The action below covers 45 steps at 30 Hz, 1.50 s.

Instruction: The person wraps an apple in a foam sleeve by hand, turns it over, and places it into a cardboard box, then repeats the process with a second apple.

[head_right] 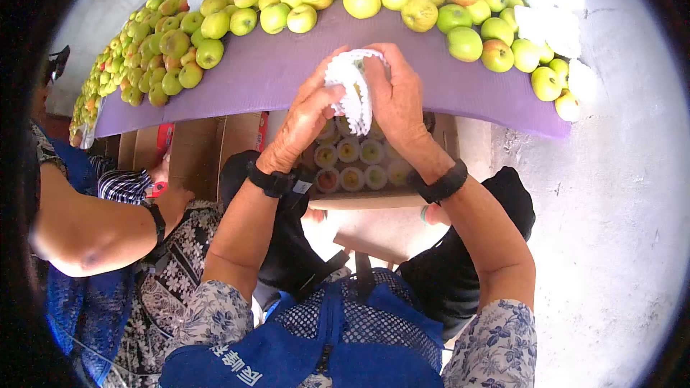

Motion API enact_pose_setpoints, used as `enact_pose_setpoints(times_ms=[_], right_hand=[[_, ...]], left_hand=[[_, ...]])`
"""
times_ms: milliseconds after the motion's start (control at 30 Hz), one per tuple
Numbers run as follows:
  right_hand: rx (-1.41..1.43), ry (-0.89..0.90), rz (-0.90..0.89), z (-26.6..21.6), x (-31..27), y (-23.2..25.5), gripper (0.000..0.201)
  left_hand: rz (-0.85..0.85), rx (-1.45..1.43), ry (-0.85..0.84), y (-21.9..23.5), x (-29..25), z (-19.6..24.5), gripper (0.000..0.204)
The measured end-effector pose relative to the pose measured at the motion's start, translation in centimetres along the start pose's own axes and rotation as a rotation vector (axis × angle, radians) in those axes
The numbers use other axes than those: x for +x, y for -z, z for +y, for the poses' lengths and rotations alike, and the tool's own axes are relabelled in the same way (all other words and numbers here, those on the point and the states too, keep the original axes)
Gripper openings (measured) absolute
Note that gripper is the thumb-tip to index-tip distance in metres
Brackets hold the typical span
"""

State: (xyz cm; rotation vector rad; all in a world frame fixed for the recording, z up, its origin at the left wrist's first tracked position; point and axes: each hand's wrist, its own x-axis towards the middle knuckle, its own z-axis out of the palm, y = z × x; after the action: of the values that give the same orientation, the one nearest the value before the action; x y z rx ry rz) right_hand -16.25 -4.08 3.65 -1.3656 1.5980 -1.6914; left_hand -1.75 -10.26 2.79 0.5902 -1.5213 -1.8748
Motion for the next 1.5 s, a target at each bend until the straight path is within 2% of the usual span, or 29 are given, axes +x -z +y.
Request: enact_pose_setpoints(times_ms=[33,100,267,333,600,733,800,900,1000,1167,1267,1333,1367,1500], right_hand=[[-0.002,-0.016,0.012,0.0,0.0,0.0,0.020],[0.032,-0.030,0.017,-0.1,-0.1,0.0,0.021],[0.097,-0.057,0.043,0.5,-0.2,-0.1,0.021],[0.284,-0.105,0.048,0.7,-0.1,-0.2,0.022],[0.405,-0.218,0.050,1.7,0.1,-0.5,0.022],[0.431,-0.262,0.105,2.0,0.5,-0.9,0.024],[0.441,-0.267,0.118,2.1,0.6,-1.0,0.024],[0.468,-0.277,0.123,2.1,0.8,-1.1,0.023],[0.487,-0.279,0.105,1.7,0.9,-1.0,0.023],[0.600,-0.308,0.102,1.8,1.1,-1.1,0.021],[0.549,-0.290,0.106,2.1,1.1,-1.2,0.019],[0.370,-0.189,0.113,2.6,1.2,-1.2,0.018],[0.371,-0.192,0.108,2.7,1.1,-1.2,0.018],[0.578,-0.298,0.118,1.8,1.3,-1.2,0.016]], left_hand=[[-0.003,0.001,-0.002,-0.1,0.0,0.1,0.063],[0.044,-0.134,0.103,-0.4,-0.1,0.6,0.056],[0.149,-0.049,0.101,-0.8,0.0,0.7,0.048],[0.161,-0.001,0.098,-0.9,-0.1,0.9,0.047],[0.236,-0.232,0.044,-1.4,0.2,-0.2,0.041],[0.250,-0.226,0.064,-1.3,0.2,-0.3,0.041],[0.298,-0.320,0.045,-1.5,0.3,-0.6,0.040],[0.323,-0.269,0.053,-1.9,0.0,0.1,0.039],[0.291,-0.352,0.039,-1.6,0.3,-0.3,0.039],[0.250,-0.311,0.030,-1.3,0.0,-0.2,0.039],[0.284,-0.242,0.032,-1.3,-0.1,0.1,0.038],[0.314,-0.184,0.031,-1.2,-0.2,0.2,0.038],[0.319,-0.202,0.035,-1.1,-0.2,0.3,0.037],[0.302,-0.228,0.026,-1.3,-0.1,0.3,0.035]])
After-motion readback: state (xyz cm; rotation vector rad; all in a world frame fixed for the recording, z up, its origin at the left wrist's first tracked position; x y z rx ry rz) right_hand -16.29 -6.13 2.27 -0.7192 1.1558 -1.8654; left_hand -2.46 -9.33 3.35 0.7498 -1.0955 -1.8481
